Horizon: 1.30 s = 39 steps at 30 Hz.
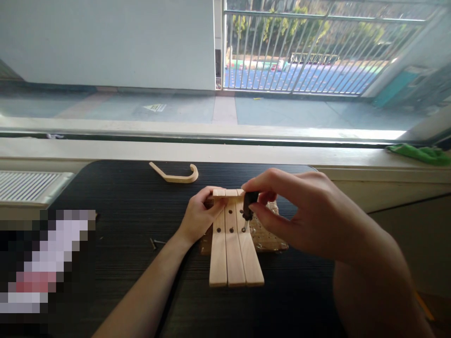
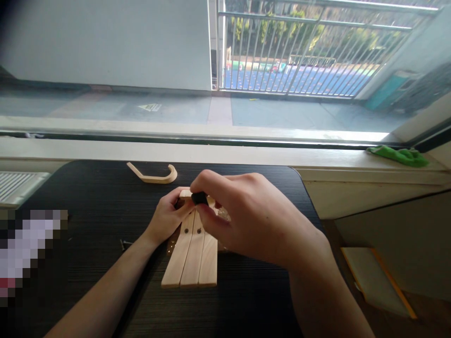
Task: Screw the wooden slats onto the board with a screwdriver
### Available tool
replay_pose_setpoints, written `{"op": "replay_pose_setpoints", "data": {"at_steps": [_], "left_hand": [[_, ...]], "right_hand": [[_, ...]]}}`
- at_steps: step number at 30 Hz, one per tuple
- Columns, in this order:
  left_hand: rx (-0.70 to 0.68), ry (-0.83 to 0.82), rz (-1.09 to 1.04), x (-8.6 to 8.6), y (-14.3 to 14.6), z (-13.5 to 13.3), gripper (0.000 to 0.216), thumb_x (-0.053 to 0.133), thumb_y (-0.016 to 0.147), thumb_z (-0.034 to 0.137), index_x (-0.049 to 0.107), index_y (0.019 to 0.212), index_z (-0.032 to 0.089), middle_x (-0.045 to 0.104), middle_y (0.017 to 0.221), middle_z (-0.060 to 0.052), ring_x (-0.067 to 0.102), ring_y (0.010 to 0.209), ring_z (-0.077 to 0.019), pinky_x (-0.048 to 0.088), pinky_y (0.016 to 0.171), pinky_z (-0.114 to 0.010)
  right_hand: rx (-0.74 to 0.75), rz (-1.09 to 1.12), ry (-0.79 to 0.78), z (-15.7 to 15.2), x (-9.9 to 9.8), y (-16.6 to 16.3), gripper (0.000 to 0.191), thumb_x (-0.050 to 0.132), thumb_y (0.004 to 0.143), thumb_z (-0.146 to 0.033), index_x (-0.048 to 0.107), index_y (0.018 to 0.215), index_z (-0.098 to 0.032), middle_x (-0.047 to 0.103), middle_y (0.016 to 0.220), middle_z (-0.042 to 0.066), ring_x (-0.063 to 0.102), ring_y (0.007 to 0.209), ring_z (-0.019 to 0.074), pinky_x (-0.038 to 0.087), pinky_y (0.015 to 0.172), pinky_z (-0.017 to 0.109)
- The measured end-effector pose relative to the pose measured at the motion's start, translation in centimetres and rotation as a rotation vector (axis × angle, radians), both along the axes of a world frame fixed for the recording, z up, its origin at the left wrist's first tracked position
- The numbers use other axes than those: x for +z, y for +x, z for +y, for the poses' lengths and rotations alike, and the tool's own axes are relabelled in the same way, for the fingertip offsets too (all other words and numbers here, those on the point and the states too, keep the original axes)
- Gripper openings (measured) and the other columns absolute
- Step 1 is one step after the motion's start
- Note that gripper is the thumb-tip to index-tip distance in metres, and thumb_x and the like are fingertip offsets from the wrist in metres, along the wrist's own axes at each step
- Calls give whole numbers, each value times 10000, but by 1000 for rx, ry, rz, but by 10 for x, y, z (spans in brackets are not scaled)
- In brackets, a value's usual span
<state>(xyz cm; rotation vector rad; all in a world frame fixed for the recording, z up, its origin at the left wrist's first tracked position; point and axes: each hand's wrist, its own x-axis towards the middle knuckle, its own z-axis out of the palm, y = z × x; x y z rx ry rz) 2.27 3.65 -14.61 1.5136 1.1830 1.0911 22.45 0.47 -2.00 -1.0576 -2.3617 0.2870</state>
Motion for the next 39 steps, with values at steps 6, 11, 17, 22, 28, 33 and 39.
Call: {"op": "replay_pose_setpoints", "data": {"at_steps": [6,11,17,22,28,33,39], "left_hand": [[-11,4,4,0,0,0,147,690,776,278,639,847,160,682,789,-9,621,686,-132,508,601,-215],[-8,-16,-13,-2,-1,1,202,708,770,306,653,891,153,693,826,-24,637,723,-145,523,638,-229],[-13,-16,-18,-2,-1,0,208,706,767,312,650,886,151,696,828,-27,642,739,-154,526,649,-233],[-7,-18,1,1,-1,0,210,702,765,314,658,886,147,697,827,-29,636,747,-156,524,670,-237],[-6,-17,-6,0,0,0,196,702,766,312,641,853,147,682,808,-21,619,713,-141,511,643,-223],[-13,-1,-2,1,-1,1,194,696,766,316,645,853,150,692,808,-28,636,744,-157,521,651,-230],[-4,-32,-7,0,-1,0,235,704,761,338,653,885,144,690,822,-31,637,738,-158,520,659,-233]], "right_hand": [[73,45,-31,2,-1,5,129,599,890,-179,638,1007,-216,689,771,-25,617,651,104,430,603,230],[44,45,-90,3,2,11,79,623,902,-246,650,971,-218,678,733,-28,622,632,110,438,599,242],[75,75,-74,3,2,10,42,659,884,-229,654,909,-196,665,709,-31,601,606,86,428,586,211],[86,68,-37,3,1,7,61,668,876,-236,636,874,-185,661,721,-21,584,620,94,412,578,217],[89,89,-17,2,0,1,100,670,867,-199,599,936,-185,640,733,-34,580,636,93,417,593,213],[76,59,13,2,-1,1,68,663,870,-199,597,861,-184,622,695,-37,553,612,92,402,573,219],[78,68,6,-2,3,6,58,611,854,-150,626,898,-184,689,788,-5,605,664,106,438,617,232]]}}
